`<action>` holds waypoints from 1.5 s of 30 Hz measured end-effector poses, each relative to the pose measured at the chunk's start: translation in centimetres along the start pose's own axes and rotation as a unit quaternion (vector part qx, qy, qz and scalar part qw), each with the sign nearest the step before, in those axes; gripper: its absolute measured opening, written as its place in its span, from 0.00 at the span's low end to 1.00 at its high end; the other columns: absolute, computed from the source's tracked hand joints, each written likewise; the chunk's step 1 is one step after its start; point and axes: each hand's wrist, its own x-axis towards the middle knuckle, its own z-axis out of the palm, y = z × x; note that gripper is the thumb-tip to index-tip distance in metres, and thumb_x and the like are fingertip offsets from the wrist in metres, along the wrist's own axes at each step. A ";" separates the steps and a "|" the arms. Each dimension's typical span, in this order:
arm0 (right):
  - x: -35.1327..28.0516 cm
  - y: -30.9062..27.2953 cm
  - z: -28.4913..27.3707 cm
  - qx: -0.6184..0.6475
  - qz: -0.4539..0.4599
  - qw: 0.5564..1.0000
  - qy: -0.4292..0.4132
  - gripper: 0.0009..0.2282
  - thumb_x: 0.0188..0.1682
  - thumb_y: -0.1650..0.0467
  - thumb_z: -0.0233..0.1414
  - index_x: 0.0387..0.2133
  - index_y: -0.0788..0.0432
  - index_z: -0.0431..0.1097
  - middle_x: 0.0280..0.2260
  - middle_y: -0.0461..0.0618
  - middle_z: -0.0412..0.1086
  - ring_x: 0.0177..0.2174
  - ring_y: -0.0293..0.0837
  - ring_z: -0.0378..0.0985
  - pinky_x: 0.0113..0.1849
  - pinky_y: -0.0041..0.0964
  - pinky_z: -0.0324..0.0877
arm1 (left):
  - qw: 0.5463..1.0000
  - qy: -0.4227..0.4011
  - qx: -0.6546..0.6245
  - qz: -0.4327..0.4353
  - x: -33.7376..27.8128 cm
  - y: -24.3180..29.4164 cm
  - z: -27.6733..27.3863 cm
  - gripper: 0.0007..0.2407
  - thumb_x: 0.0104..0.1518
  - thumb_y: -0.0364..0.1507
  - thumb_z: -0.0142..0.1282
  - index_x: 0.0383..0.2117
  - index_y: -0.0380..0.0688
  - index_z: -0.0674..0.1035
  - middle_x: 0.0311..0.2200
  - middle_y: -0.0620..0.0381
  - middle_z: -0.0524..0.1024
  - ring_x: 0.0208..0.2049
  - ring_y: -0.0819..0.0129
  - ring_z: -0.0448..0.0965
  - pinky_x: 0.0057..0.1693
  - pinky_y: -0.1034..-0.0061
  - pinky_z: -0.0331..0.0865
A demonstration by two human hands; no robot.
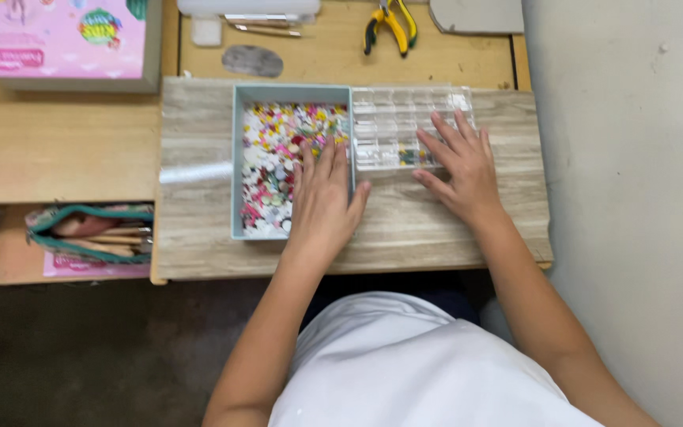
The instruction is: The person sorts small colorful plastic decorations from a light blue tray into compartments of a clear plastic organizer. They pick up individual items by hand and place them into specific sections, gradually filling the organizer.
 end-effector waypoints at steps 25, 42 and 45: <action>-0.4 0.2 1.0 -0.040 -0.004 0.996 0.082 0.30 0.52 0.42 0.41 0.51 0.44 0.78 0.61 0.47 0.71 0.63 0.58 0.66 0.63 0.53 0.55 | 0.942 0.107 -0.273 -0.164 -0.5 -7.9 -7.0 0.26 0.60 0.12 0.43 0.68 0.34 0.62 0.68 0.34 0.59 0.68 0.38 0.57 0.70 0.50 0.54; -4.8 2.0 -2.3 0.035 0.036 0.995 0.091 0.22 0.43 0.53 0.66 0.47 0.50 0.80 0.58 0.48 0.73 0.64 0.55 0.63 0.66 0.45 0.49 | 0.912 0.196 -0.313 -0.179 -2.3 -7.7 -0.4 0.27 0.51 0.12 0.47 0.61 0.42 0.75 0.59 0.35 0.73 0.62 0.51 0.69 0.61 0.64 0.71; -5.4 2.3 -2.6 0.038 0.034 0.994 0.091 0.21 0.43 0.53 0.65 0.46 0.48 0.80 0.57 0.46 0.74 0.64 0.54 0.64 0.67 0.44 0.49 | 0.913 0.202 -0.310 -0.171 -2.6 -6.8 -0.5 0.27 0.51 0.12 0.47 0.61 0.41 0.74 0.59 0.35 0.73 0.61 0.51 0.70 0.60 0.64 0.71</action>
